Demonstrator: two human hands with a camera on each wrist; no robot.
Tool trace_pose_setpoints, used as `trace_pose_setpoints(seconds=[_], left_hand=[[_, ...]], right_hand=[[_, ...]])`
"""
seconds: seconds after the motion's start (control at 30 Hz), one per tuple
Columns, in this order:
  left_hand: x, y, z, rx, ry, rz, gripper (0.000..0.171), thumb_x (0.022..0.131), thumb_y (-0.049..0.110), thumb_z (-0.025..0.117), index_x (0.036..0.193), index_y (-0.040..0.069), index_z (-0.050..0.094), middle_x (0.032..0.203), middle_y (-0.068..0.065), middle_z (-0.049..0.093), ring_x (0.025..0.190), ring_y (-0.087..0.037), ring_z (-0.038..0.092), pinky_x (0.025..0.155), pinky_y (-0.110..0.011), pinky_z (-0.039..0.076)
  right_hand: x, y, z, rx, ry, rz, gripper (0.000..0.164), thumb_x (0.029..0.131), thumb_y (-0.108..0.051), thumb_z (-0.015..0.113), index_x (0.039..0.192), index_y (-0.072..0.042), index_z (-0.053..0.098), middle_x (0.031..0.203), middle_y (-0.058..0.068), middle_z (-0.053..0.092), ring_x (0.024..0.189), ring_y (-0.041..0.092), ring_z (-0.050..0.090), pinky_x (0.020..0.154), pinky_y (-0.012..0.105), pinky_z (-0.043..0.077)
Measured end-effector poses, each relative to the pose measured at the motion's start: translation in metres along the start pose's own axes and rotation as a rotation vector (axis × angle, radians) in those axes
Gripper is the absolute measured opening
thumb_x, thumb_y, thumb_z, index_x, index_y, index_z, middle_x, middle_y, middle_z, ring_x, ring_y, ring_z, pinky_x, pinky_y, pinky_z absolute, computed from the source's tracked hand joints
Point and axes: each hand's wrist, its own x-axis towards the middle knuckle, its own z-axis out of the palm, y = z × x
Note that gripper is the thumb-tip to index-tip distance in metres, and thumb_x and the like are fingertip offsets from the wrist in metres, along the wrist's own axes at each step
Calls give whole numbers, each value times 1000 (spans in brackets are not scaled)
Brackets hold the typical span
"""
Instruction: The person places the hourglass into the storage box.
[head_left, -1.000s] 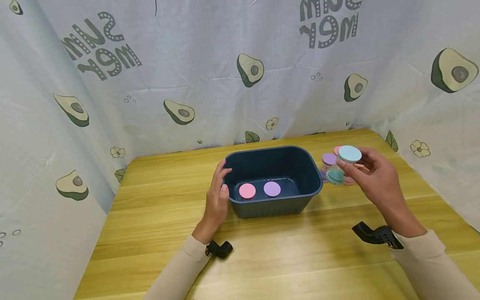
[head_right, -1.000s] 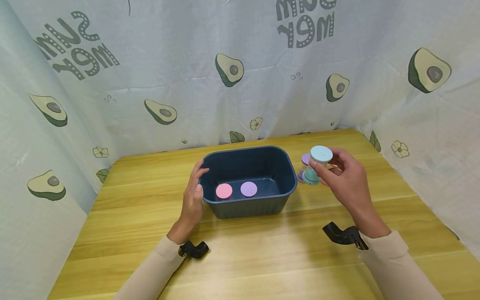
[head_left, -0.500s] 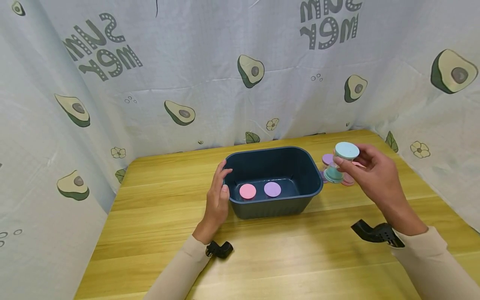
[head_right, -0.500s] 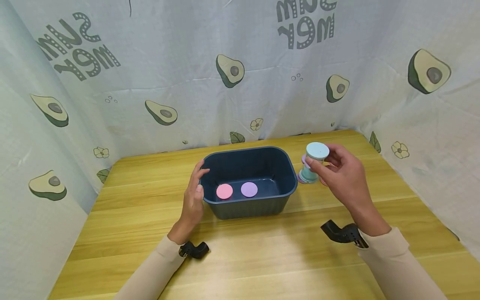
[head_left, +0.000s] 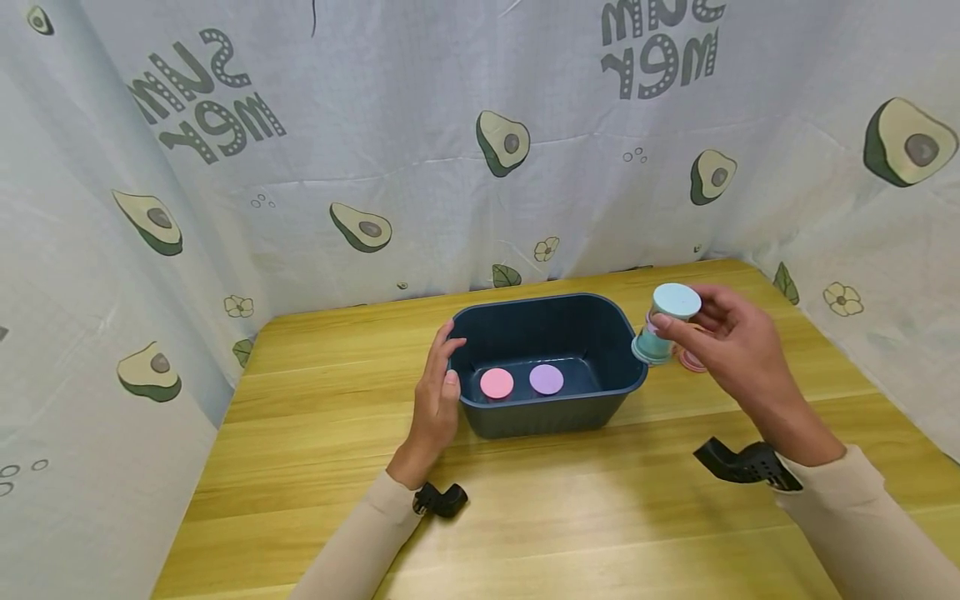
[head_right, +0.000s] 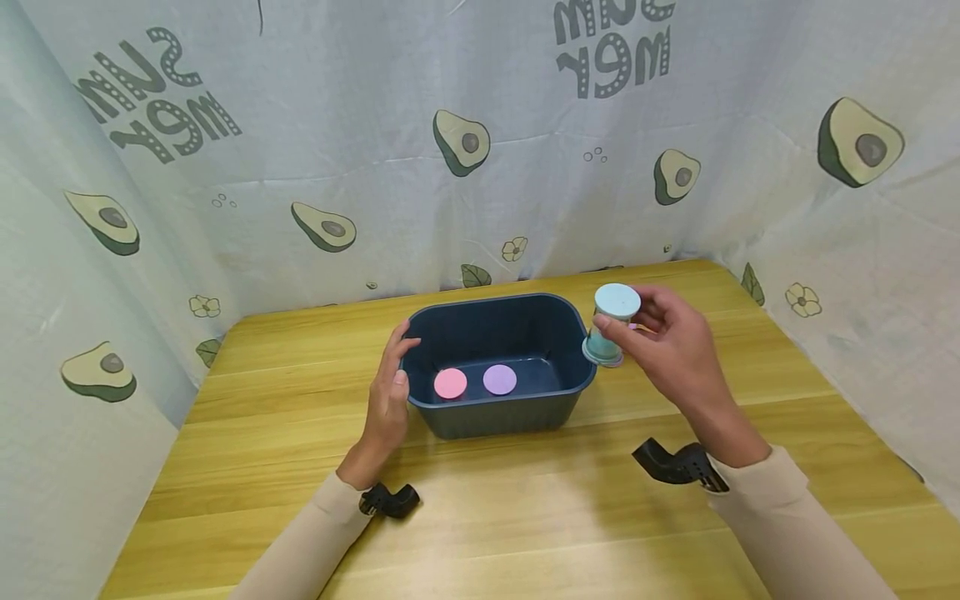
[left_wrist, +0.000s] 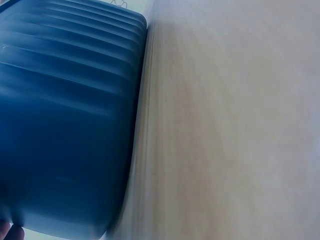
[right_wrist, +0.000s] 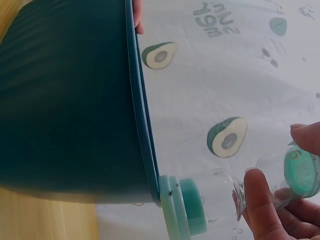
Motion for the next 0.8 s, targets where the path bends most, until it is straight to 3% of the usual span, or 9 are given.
trace_pose_setpoints(seconds=[0.4,0.6,0.8], left_hand=[[1,2,0,2,-2,-6,52,99,39,23,139,12,43,158,-1,23,143,-21,26,110,-52,31],[0,1,0,3,-1,-5,51,99,37,23,139,12,43,158,-1,24,143,-21,26,110,-52,30],[1,0,0,3,-2,-2,51,99,38,23,139,12,43,158,-2,24,143,-22,26,110,-52,30]], right_hand=[[3,-5,7,4,-38,6,42,85,-5,71,123,-7,53,106,-5,67,86,4,67,57,19,53],[5,-6,15,112,-72,-48,43,84,3,70,122,-2,52,102,2,67,84,7,70,61,20,55],[6,-7,20,61,-95,-68,44,86,-2,69,125,-2,50,103,3,66,84,11,71,72,25,56]])
